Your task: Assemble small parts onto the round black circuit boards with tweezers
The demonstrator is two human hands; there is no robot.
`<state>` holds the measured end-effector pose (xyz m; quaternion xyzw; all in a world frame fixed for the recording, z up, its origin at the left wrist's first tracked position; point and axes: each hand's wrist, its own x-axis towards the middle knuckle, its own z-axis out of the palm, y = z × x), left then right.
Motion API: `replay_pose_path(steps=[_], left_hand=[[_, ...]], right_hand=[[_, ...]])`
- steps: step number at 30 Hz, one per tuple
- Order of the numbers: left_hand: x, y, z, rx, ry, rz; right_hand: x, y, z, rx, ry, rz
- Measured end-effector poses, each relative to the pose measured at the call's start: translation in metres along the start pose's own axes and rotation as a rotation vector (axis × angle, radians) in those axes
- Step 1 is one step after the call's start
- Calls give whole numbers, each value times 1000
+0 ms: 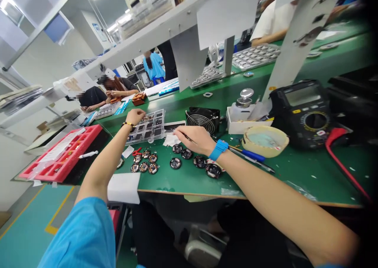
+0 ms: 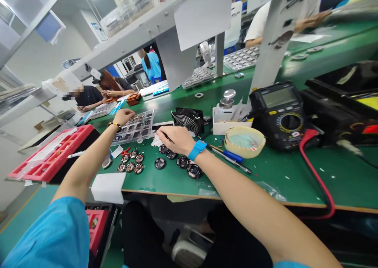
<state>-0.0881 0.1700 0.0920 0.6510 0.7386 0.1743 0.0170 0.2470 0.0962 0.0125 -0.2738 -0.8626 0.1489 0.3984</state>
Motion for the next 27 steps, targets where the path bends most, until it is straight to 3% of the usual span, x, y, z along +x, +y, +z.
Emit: replay_pose_path(steps=[3,7,10,13,17,22,27], left_hand=[[-52,9,-9,-38,-111,129],[-133,22,-10,51,-373,376],[-171,23,0,144,-413,441],[-179,17,10,136,-442,431],[-169,6,18,17,-492,402],[-161,0,20,-48,-491,358],[-159,-4,19,-266,-486,263]], right_hand=[[1,-2,-1,60,-22,114],[1,-5,0,108,-44,173],[0,-7,3,151,-49,167],[-2,-8,6,202,-26,136],[-3,-9,5,255,26,88],[-2,-10,2,300,36,83],[-1,-10,6,402,70,121]])
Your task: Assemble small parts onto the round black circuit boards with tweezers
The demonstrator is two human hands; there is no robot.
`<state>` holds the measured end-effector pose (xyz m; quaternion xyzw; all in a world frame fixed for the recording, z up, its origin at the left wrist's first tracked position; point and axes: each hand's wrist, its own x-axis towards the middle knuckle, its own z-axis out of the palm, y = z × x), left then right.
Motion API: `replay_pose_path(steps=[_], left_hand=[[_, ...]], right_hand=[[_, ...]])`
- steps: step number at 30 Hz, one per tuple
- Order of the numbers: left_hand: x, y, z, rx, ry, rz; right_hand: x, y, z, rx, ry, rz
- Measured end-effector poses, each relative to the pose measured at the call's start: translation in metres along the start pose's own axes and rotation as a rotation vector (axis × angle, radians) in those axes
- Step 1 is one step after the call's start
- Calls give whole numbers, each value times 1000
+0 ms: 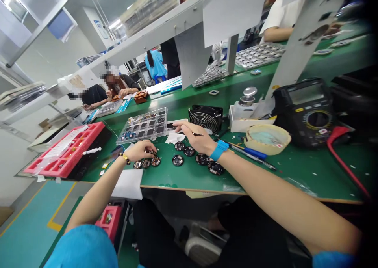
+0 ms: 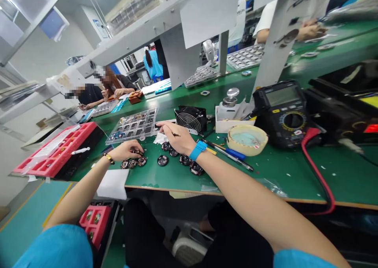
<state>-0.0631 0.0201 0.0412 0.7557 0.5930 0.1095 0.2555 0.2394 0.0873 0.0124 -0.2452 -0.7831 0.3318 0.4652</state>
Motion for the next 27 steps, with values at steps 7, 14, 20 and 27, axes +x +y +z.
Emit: replay_pose_path(steps=[7,14,20,27], left_hand=[[29,20,-1,-655,177,-94],[90,60,13,-928,83,0],[87,60,39,-1096,137,46],[75,62,48,-962,367,84]], right_hand=[[2,0,4,156,11,92],[11,12,1,144,136,195],[13,22,-2,87,154,247],[8,6,-2,16,-11,284]])
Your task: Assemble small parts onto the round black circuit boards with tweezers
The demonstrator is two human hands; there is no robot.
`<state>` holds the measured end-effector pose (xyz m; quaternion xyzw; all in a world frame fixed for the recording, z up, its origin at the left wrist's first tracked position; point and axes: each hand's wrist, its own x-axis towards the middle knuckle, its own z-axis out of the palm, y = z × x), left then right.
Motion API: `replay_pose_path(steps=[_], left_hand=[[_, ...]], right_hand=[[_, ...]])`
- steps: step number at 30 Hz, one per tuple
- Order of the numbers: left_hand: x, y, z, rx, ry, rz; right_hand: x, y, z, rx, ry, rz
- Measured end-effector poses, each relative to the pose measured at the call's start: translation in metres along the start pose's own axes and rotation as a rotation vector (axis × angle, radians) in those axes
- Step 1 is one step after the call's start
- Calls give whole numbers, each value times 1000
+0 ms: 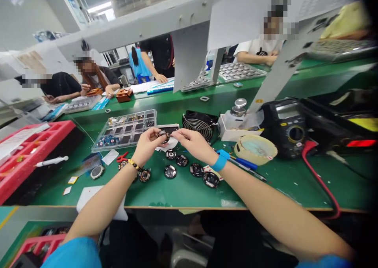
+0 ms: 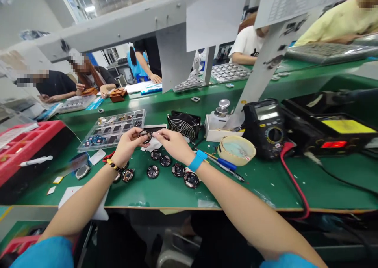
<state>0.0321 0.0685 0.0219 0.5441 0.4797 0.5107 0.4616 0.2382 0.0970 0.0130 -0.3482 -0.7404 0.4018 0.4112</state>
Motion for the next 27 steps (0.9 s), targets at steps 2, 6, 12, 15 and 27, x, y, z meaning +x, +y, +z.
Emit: replay_pose_path(steps=[2,6,12,15,27], left_hand=[[0,0,0,13,19,20],[1,-1,0,-18,23,7],[-3,-3,5,-44,12,13],[-6,-1,8,15,-17,48],[-4,-1,7,-42,-62,-20]], right_hand=[[-3,-2,2,-7,-13,6],[-5,1,7,-35,5,30],[-7,8,13,-54,39,51],[-7,12,14,-87,52,32],[-3,10,11,20,-21,96]])
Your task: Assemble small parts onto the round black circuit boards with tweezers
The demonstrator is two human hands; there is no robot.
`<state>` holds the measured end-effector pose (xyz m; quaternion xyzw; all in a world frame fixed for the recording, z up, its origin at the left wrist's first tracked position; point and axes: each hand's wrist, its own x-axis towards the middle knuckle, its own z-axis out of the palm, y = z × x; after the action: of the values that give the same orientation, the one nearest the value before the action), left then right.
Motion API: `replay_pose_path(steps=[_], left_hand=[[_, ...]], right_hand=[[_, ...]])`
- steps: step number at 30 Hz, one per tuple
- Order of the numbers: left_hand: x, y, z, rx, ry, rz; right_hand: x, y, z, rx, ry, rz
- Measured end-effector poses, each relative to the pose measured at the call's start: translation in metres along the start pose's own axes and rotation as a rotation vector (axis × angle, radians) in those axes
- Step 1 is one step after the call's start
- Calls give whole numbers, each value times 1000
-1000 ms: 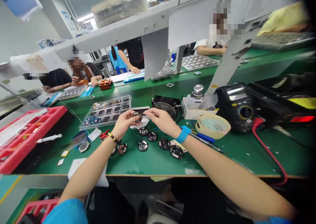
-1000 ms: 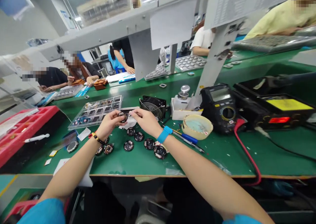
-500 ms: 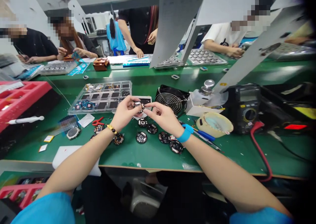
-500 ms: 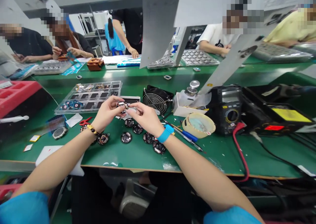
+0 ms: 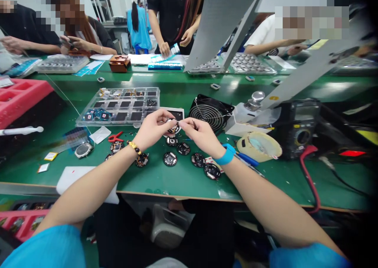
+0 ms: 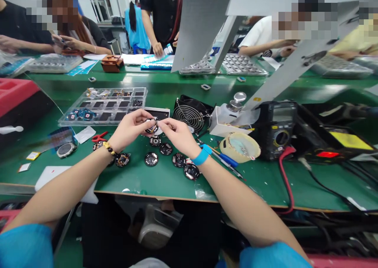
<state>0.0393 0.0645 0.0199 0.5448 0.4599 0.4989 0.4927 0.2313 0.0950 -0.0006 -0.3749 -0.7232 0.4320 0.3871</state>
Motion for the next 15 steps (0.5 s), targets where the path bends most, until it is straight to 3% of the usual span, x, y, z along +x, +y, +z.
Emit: replay_pose_path(steps=[7,15], left_hand=[[-1,5,-1,-100,-7,-105],[-2,5,1,-86,-5,-114]], right_hand=[[0,-2,1,85,-41,39],[-1,-3,2,49,-21,25]])
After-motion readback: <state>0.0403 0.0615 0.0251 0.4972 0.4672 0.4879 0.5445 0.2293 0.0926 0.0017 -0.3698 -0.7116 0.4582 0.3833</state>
